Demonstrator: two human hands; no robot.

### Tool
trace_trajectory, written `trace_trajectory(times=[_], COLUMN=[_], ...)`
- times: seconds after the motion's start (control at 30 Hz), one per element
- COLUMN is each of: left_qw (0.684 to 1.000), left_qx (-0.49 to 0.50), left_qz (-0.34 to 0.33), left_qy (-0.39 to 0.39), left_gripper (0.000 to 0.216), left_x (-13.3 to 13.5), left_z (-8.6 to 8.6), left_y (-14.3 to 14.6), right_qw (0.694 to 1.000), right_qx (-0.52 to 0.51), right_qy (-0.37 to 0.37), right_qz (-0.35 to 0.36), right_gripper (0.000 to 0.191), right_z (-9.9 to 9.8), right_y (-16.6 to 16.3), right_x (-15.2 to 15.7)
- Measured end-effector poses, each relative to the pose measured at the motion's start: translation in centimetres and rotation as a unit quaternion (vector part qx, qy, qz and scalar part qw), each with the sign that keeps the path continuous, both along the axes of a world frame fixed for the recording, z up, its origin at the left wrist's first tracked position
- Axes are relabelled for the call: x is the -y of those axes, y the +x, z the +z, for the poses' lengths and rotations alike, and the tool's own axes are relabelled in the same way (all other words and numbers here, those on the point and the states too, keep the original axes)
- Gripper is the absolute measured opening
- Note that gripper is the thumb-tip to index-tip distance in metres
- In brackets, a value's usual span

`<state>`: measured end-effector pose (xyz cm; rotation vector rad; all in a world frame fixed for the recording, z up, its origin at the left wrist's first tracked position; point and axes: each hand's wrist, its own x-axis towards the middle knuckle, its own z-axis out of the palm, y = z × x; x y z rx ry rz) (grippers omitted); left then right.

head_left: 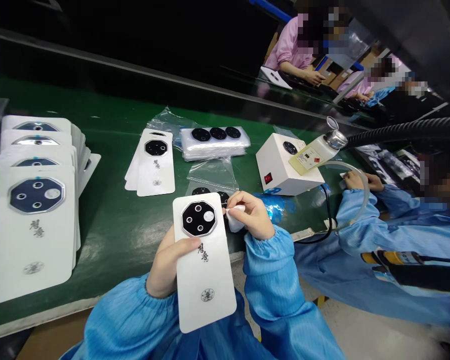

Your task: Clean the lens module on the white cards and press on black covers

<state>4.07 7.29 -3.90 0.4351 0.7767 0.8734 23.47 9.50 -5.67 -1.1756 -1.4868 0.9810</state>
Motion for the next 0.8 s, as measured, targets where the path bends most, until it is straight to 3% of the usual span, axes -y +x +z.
trace_trajectory(times=[0.17, 0.4, 0.6, 0.8], left_qw=[1.0, 0.998, 0.992, 0.992], left_qx=[-0.005, 0.04, 0.093, 0.084], left_qz=[-0.009, -0.008, -0.01, -0.015], left_qy=[-0.017, -0.041, -0.079, -0.09], left_gripper=[0.074, 0.051, 0.056, 0.073], left_x=[-0.1, -0.4, -0.8, -0.7], left_z=[0.6, 1.5, 1.6, 1.4], left_y=[-0.1, -0.1, -0.5, -0.5], right_qw=[0.997, 0.964, 0.939, 0.936], right_qx=[0.06, 0.155, 0.182, 0.169], right_qy=[0.03, 0.194, 0.284, 0.29], right_qz=[-0.025, -0.093, -0.066, -0.106], right_gripper=[0.016, 0.007, 0.016, 0.022], right_z=[0.6, 0.2, -0.4, -0.1], right_y=[-0.6, -2.2, -2.1, -2.0], right_x=[0.2, 0.7, 0.8, 0.9])
